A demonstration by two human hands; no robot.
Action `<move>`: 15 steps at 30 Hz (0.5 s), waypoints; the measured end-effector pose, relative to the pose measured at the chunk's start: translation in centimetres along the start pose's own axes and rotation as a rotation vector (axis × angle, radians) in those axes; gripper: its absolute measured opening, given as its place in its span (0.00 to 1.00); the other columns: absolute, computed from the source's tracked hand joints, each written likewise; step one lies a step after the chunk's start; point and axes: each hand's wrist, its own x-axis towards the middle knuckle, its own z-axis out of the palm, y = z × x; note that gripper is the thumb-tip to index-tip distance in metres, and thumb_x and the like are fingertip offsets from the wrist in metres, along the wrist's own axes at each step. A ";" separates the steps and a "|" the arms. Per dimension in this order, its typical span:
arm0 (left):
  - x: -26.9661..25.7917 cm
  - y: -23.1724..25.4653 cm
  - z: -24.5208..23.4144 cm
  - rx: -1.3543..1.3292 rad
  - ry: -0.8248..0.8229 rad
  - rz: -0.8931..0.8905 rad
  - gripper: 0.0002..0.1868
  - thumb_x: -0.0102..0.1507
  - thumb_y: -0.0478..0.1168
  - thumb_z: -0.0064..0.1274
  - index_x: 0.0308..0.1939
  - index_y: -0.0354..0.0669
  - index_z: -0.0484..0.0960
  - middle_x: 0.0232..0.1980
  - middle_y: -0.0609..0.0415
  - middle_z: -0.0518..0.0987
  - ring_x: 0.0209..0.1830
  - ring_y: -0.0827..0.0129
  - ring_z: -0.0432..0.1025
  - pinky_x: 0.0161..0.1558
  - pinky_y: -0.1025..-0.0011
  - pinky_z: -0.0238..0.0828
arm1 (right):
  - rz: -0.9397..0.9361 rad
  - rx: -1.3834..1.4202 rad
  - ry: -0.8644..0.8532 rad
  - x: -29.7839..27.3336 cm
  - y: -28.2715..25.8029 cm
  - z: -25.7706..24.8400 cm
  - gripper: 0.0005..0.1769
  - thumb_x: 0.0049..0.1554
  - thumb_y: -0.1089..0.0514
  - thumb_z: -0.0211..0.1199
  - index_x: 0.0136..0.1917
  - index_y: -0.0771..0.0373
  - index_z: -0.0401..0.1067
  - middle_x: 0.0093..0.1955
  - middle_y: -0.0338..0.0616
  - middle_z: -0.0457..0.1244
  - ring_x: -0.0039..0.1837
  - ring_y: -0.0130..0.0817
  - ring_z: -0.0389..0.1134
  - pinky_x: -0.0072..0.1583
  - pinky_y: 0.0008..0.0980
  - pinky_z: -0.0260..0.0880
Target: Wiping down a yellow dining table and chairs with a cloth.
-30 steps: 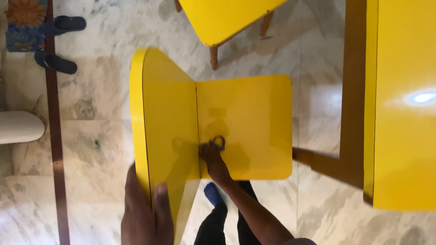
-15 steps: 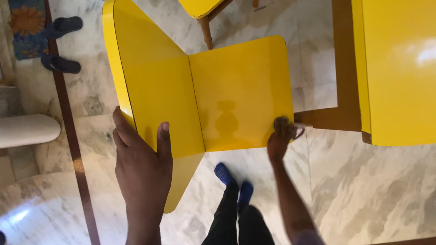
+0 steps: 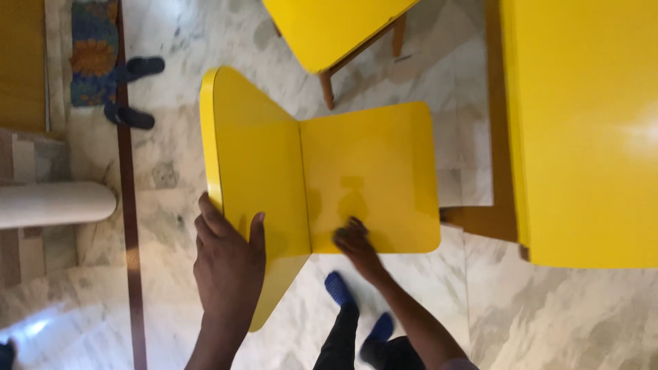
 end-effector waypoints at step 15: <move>0.0 2.7 0.1 0.250 0.074 -0.208 0.33 0.71 0.57 0.43 0.72 0.39 0.60 0.54 0.40 0.78 0.45 0.48 0.79 0.34 0.55 0.80 | 0.273 0.517 -0.107 2.3 -2.5 -17.9 0.25 0.57 0.66 0.53 0.67 0.61 0.72 0.69 0.50 0.66 0.72 0.45 0.66 0.71 0.38 0.64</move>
